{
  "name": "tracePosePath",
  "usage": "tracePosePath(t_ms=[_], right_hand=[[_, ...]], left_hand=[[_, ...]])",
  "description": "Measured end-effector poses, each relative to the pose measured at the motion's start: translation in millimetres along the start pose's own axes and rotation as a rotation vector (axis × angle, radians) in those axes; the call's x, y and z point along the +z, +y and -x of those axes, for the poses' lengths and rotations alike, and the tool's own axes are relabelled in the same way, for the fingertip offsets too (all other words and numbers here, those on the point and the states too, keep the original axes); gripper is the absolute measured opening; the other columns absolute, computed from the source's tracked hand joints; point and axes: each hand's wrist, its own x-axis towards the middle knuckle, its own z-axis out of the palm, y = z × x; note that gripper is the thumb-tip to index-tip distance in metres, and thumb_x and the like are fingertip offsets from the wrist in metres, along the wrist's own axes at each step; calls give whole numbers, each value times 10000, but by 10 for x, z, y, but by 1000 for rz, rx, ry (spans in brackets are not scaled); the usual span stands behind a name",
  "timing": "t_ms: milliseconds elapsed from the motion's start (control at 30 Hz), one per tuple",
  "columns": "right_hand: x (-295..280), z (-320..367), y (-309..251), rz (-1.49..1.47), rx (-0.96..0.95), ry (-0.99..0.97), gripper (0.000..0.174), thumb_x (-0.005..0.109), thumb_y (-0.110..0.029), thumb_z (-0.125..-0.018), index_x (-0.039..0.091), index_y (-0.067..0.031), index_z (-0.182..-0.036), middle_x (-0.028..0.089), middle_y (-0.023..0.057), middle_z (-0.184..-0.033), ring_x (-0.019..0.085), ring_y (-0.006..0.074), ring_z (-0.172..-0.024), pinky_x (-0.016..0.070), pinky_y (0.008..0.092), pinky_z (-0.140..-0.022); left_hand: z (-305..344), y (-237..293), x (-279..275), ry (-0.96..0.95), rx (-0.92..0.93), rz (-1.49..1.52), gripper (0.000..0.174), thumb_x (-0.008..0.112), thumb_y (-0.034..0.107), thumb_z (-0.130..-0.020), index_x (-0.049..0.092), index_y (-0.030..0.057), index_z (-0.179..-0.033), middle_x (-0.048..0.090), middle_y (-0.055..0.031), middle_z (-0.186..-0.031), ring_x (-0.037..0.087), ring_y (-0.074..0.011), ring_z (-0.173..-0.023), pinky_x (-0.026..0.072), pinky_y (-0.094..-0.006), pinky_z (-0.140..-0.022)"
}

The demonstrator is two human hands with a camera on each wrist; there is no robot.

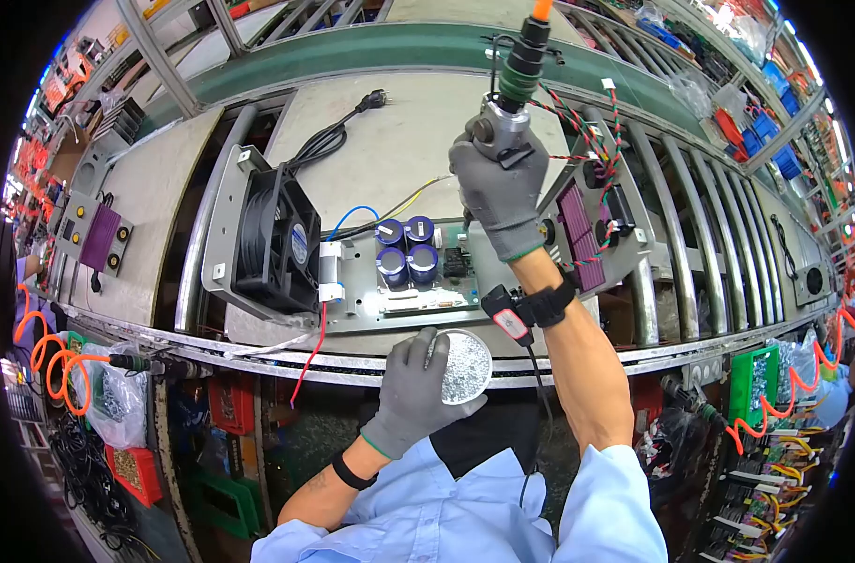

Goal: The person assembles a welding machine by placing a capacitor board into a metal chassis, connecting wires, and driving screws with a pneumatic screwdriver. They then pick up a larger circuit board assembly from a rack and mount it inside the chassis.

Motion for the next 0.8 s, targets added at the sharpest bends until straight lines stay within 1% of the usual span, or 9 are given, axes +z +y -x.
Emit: tracePosePath(t_ms=[267, 367, 400, 467, 533, 567, 700, 767, 800], right_hand=[[15, -88, 202, 107, -34, 53, 149, 694, 26, -754, 619, -40, -864, 619, -8, -778, 574, 80, -693, 484, 242, -643], [-13, -11, 66, 72, -95, 28, 148, 707, 29, -754, 629, -30, -865, 639, 6, -787, 592, 83, -708, 489, 240, -649], [10, 90, -128, -55, -133, -4, 164, 714, 41, -752, 638, -24, -881, 667, 31, -821, 614, 94, -714, 493, 240, -653], [16, 323, -748, -209, 20, -72, 206, 680, 64, -767, 655, -3, -960, 696, 71, -859, 645, 117, -726, 521, 257, -656], [0, 439, -1269, -167, 67, -131, 235, 665, 27, -771, 643, 1, -1003, 695, 97, -899, 657, 145, -699, 535, 278, -642], [-52, 428, -1489, -166, 174, -152, 275, 658, -1, -757, 623, -4, -1030, 681, 108, -903, 665, 167, -695, 546, 296, -640], [-303, 80, -1986, -118, 269, -257, 320, 645, -98, -772, 598, -6, -1075, 653, 130, -921, 669, 185, -702, 575, 328, -659], [-376, -187, -2103, -25, 258, -220, 340, 652, -149, -812, 584, -6, -1113, 649, 130, -969, 653, 177, -674, 581, 322, -675], [-410, -339, -2088, -13, 226, -196, 314, 652, -154, -821, 597, -8, -1094, 654, 117, -931, 655, 176, -669, 577, 321, -666]], left_hand=[[40, 27, 11, 51, 21, -7, 949, 900, 508, -604, 554, -48, -1291, 553, -238, -1291, 568, -407, -1092, 496, -502, -947], [55, 17, 22, 79, 34, 28, 945, 900, 501, -607, 550, -51, -1290, 552, -245, -1294, 572, -415, -1089, 493, -507, -953], [55, 34, -6, 105, 48, 25, 947, 903, 486, -609, 540, -53, -1298, 553, -248, -1297, 575, -419, -1089, 490, -506, -960], [53, 36, -22, 94, 34, 42, 951, 908, 477, -608, 534, -52, -1304, 552, -247, -1295, 575, -417, -1089, 490, -505, -960], [55, 32, -37, 71, 25, 51, 973, 917, 464, -602, 519, -56, -1322, 552, -244, -1293, 572, -413, -1095, 491, -501, -960], [53, 29, -40, 78, 28, 53, 976, 918, 464, -602, 518, -58, -1323, 552, -243, -1293, 571, -412, -1097, 490, -499, -962], [37, 23, -40, 90, 47, 65, 983, 919, 464, -606, 515, -69, -1326, 550, -242, -1296, 563, -414, -1110, 489, -502, -965], [46, 17, -40, 88, 41, 67, 980, 918, 465, -606, 517, -69, -1325, 549, -244, -1297, 563, -417, -1110, 489, -506, -965], [48, 7, -32, 81, 36, 80, 970, 919, 464, -601, 526, -57, -1318, 550, -246, -1296, 567, -419, -1100, 491, -508, -961]])
